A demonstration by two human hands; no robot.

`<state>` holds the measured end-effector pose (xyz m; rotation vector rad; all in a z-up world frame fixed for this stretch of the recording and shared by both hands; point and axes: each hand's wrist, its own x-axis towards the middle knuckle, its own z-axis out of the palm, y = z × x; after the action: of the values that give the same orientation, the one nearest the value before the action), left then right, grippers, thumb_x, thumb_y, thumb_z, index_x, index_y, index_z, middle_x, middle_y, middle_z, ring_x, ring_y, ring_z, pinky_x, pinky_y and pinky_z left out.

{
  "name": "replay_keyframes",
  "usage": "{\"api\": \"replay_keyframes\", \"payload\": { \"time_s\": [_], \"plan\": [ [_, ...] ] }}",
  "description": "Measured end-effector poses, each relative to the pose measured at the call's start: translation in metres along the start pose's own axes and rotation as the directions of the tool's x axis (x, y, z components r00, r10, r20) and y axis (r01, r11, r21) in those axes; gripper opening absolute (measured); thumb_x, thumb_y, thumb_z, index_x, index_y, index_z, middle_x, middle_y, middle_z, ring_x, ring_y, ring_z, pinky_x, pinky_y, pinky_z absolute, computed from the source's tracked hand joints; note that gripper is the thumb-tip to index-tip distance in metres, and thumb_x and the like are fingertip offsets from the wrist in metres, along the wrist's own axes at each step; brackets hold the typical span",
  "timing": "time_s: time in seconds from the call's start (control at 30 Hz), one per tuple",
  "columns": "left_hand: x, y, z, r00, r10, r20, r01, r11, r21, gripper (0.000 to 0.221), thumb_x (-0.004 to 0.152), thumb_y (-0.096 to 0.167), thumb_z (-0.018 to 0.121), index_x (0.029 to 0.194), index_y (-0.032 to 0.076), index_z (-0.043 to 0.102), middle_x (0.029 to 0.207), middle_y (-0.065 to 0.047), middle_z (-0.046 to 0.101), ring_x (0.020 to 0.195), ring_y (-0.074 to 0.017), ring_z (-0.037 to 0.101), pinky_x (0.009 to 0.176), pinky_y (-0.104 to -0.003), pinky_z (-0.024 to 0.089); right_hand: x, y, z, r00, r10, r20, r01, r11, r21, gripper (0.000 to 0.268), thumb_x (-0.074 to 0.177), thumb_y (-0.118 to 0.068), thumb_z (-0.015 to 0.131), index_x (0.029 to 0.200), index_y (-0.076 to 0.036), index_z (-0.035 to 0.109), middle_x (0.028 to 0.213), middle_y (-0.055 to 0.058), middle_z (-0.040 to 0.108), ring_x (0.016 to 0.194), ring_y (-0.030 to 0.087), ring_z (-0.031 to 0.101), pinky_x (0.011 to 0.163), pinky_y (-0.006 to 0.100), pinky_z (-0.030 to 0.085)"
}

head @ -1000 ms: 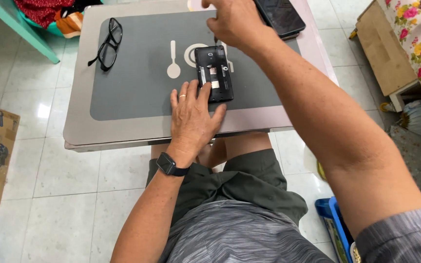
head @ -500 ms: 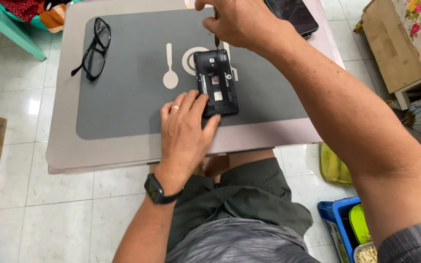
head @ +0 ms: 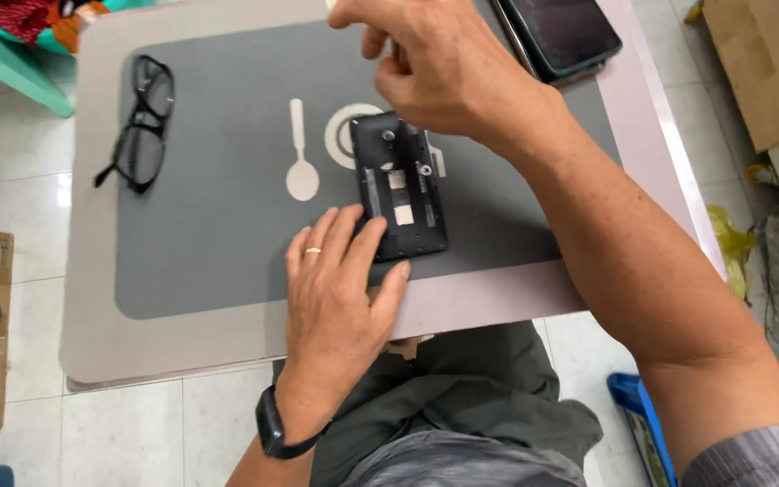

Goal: Using a small prying tool to carefully remove the back cover of a smartphone.

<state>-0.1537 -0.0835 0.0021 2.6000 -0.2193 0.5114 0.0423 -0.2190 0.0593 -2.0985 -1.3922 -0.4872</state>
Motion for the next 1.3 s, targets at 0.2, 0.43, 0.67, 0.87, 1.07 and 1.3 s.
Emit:
{"api": "replay_keyframes", "payload": {
  "time_s": [0.2, 0.43, 0.67, 0.87, 1.07, 1.3],
  "plan": [
    [0.001, 0.002, 0.002, 1.000, 0.013, -0.009, -0.012, 0.999, 0.036, 0.039, 0.084, 0.026, 0.066, 0.117, 0.006, 0.061, 0.126, -0.014, 0.059, 0.123, -0.0365, 0.051, 0.104, -0.053, 0.033, -0.007, -0.003, 0.001, 0.993, -0.054, -0.103, 0.050, 0.998, -0.040, 0.042, 0.076, 0.015, 0.049, 0.114, -0.002, 0.059, 0.080, 0.007, 0.055, 0.067, 0.025, 0.051, 0.057, 0.037, 0.038],
    [-0.003, -0.001, 0.007, 1.000, 0.000, 0.021, -0.002, 0.995, 0.104, 0.047, 0.083, 0.030, 0.067, 0.123, 0.008, 0.058, 0.131, -0.014, 0.056, 0.127, -0.0352, 0.049, 0.109, -0.052, 0.030, -0.008, 0.001, 0.003, 0.991, -0.044, -0.125, 0.029, 0.992, -0.119, 0.041, 0.075, 0.013, 0.052, 0.111, -0.004, 0.060, 0.083, 0.010, 0.060, 0.068, 0.029, 0.054, 0.055, 0.040, 0.037],
    [0.055, -0.028, -0.051, 0.760, -0.042, 0.649, -0.162, 0.954, 0.251, 0.041, 0.087, 0.034, 0.053, 0.125, 0.018, 0.057, 0.126, -0.004, 0.060, 0.095, -0.0356, 0.064, 0.077, -0.056, 0.049, -0.011, 0.006, 0.006, 0.987, 0.096, -0.131, -0.122, 0.972, -0.203, 0.028, 0.084, -0.001, 0.059, 0.110, -0.010, 0.056, 0.058, 0.006, 0.050, 0.052, 0.032, 0.049, 0.048, 0.042, 0.033],
    [0.126, -0.112, 0.016, 0.908, 0.334, 0.253, -0.408, 0.571, 0.712, 0.009, 0.084, 0.017, 0.050, 0.089, 0.022, 0.055, 0.085, -0.001, 0.056, 0.068, -0.0233, 0.060, 0.064, -0.037, 0.039, -0.008, -0.006, -0.006, 0.991, 0.135, 0.011, -0.130, 0.971, -0.199, 0.045, 0.078, 0.001, 0.054, 0.122, -0.010, 0.054, 0.078, 0.001, 0.065, 0.069, 0.030, 0.062, 0.051, 0.044, 0.040],
    [0.134, -0.115, 0.029, 0.836, 0.545, -0.060, -0.392, 0.670, 0.630, 0.018, 0.093, 0.015, 0.059, 0.078, 0.017, 0.048, 0.077, -0.001, 0.044, 0.065, -0.0194, 0.047, 0.056, -0.032, 0.037, -0.014, 0.001, 0.001, 0.992, 0.112, -0.049, -0.122, 0.938, -0.324, 0.029, 0.090, -0.006, 0.065, 0.119, -0.011, 0.063, 0.065, -0.001, 0.060, 0.061, 0.028, 0.062, 0.053, 0.041, 0.044],
    [0.128, -0.109, 0.026, 0.828, 0.561, -0.004, -0.465, 0.689, 0.556, 0.015, 0.079, 0.003, 0.058, 0.086, 0.016, 0.054, 0.080, -0.002, 0.046, 0.063, -0.0200, 0.046, 0.055, -0.032, 0.036, -0.014, -0.005, -0.004, 0.991, 0.129, -0.022, -0.129, 0.940, -0.316, 0.034, 0.086, 0.002, 0.064, 0.119, -0.007, 0.066, 0.067, 0.001, 0.059, 0.057, 0.022, 0.057, 0.051, 0.038, 0.039]
  ]
}}
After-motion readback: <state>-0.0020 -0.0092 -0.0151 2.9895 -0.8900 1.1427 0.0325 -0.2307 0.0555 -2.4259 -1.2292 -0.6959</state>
